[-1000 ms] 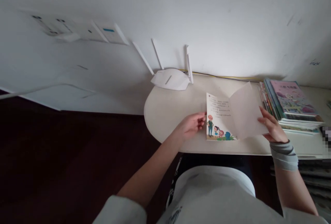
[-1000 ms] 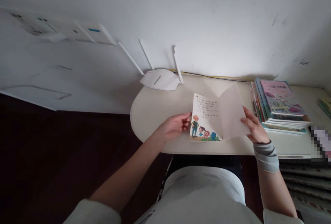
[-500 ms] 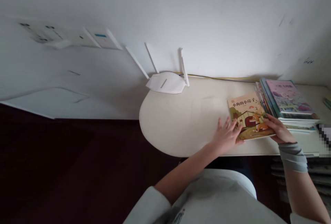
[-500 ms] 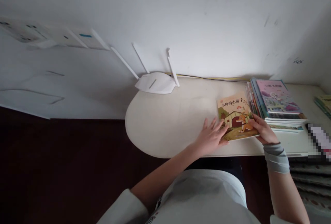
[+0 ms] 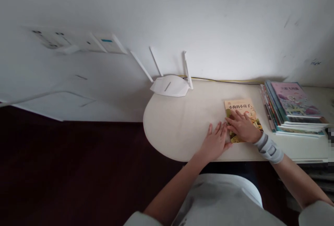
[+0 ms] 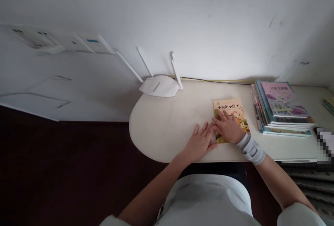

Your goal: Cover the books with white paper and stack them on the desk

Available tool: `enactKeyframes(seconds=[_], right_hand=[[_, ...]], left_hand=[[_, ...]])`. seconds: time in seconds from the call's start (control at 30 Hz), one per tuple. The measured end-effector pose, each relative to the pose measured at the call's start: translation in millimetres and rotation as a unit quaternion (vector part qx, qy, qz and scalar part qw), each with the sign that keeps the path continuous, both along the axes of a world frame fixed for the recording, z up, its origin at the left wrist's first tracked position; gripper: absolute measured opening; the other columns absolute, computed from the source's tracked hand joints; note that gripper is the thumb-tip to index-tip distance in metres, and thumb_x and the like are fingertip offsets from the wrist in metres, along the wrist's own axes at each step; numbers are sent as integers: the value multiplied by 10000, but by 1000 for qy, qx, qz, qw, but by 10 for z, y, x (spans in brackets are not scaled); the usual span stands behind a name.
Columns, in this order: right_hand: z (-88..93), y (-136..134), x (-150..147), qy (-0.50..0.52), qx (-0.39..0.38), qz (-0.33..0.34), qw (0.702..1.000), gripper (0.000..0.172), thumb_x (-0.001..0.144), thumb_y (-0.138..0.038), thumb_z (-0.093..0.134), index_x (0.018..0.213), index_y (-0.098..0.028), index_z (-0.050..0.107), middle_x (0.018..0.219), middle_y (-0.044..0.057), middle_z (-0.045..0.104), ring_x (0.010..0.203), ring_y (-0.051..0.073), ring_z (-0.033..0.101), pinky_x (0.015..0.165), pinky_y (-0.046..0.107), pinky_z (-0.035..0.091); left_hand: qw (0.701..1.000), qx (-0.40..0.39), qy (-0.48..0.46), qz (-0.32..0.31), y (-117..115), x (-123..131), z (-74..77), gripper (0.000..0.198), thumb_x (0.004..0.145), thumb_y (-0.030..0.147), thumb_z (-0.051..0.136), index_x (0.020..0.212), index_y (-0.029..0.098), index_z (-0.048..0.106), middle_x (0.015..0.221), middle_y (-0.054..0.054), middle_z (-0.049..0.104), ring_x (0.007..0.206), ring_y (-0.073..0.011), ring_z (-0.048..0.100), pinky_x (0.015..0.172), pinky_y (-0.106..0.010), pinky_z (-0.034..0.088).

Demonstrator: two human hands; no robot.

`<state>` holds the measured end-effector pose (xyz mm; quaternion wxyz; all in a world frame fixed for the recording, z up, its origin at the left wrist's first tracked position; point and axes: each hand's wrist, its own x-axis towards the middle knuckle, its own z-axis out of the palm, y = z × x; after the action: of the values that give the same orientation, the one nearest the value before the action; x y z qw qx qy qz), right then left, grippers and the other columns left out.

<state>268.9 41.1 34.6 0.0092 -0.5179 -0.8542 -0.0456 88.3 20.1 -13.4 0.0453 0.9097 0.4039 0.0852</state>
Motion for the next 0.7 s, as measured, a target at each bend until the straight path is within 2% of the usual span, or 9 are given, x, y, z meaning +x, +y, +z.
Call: enactKeyframes(seconds=[0.1, 0.17, 0.23, 0.27, 0.37, 0.43, 0.57, 0.7], right_hand=[[-97, -1, -82, -18, -7, -8, 1000, 449, 924, -442, 334, 1316, -262, 462, 1429, 147, 340, 1299, 351, 317, 963, 588, 299], [-167, 5, -20, -6, -2, -5, 1000, 448, 926, -439, 334, 1328, -273, 442, 1435, 133, 337, 1306, 332, 311, 981, 588, 273], [-228, 27, 134, 28, 9, -16, 999, 469, 925, -426, 340, 1343, -228, 420, 1426, 131, 354, 1309, 295, 317, 1008, 538, 278], [-255, 40, 241, 47, 22, -43, 998, 484, 923, -419, 344, 1342, -189, 418, 1411, 140, 375, 1302, 281, 330, 1013, 507, 293], [-308, 56, 612, 76, 53, -180, 979, 501, 912, -419, 345, 1257, -83, 484, 1337, 201, 447, 1251, 292, 394, 984, 463, 348], [-319, 34, 807, 72, 31, -225, 971, 496, 909, -438, 332, 1162, -70, 547, 1288, 226, 481, 1217, 301, 431, 969, 454, 369], [-314, -42, 895, 98, -11, -242, 965, 515, 908, -467, 313, 1185, -91, 530, 1318, 215, 456, 1228, 292, 431, 977, 449, 380], [-269, -88, 840, 144, 12, -250, 957, 571, 887, -523, 333, 1212, -89, 513, 1327, 220, 446, 1237, 317, 421, 988, 489, 369]], left_hand=[[1000, 0, 4, -4, 3, -5, 9, 680, 904, 549, 187, 1386, 79, 289, 1455, -153, 305, 1365, -268, 214, 1081, -556, 151], [1000, 2, 3, -5, 2, -13, 14, 662, 906, 540, 197, 1385, 95, 296, 1460, -147, 300, 1365, -267, 211, 1079, -553, 159], [1000, 6, 1, -5, -2, -21, 18, 636, 910, 526, 211, 1386, 114, 300, 1466, -139, 291, 1364, -271, 213, 1075, -554, 161], [1000, 9, 1, -5, -3, -24, 18, 625, 911, 520, 216, 1386, 123, 301, 1468, -136, 290, 1363, -273, 214, 1074, -555, 163], [1000, 17, -2, -8, -2, -28, 14, 612, 911, 516, 225, 1387, 138, 300, 1466, -135, 295, 1359, -275, 224, 1072, -554, 169], [1000, 19, -4, -9, 3, -28, 10, 609, 909, 519, 231, 1382, 145, 310, 1466, -136, 296, 1355, -278, 232, 1068, -561, 174], [1000, 13, -5, -8, 11, -29, 19, 604, 905, 517, 255, 1380, 149, 315, 1462, -137, 301, 1351, -288, 235, 1058, -574, 186], [1000, 2, -9, -14, 9, -31, 32, 603, 908, 515, 248, 1384, 148, 303, 1466, -133, 296, 1352, -283, 236, 1062, -570, 176]])
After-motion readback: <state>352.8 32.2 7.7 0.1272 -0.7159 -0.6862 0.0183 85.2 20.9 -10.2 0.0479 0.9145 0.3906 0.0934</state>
